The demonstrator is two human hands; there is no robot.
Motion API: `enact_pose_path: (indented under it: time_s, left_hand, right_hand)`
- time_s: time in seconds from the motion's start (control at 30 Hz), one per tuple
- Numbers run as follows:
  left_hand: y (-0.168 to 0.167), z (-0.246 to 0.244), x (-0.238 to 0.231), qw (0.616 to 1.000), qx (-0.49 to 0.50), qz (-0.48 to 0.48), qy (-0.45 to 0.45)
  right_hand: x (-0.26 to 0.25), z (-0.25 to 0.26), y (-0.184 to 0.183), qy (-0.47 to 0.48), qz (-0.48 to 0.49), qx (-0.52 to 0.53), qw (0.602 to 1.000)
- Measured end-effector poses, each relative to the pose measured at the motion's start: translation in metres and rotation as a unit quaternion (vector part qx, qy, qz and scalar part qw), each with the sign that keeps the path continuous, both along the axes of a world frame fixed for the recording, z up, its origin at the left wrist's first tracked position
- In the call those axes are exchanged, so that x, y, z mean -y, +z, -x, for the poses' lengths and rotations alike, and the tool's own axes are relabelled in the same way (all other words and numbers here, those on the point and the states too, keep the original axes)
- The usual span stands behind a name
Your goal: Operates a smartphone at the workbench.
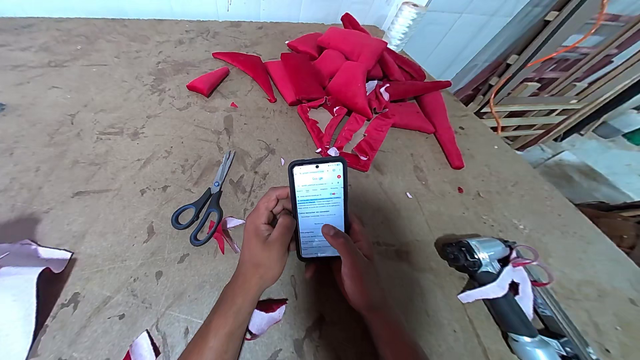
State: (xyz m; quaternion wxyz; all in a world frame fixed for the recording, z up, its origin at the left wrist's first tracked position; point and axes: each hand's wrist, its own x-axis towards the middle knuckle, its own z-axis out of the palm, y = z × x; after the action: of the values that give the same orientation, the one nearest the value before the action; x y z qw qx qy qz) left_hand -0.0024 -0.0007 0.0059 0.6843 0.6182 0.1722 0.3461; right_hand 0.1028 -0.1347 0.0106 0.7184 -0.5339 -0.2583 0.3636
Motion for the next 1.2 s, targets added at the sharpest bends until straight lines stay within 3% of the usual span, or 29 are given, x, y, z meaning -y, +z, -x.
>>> enact_pose_path:
  time_s: [1.2]
  left_hand:
    - [0.0005, 0.0001, 0.0002, 1.000, -0.002, 0.001, 0.001]
  right_hand:
    - [0.0001, 0.0005, -0.0002, 0.002, -0.006, -0.004, 1.000]
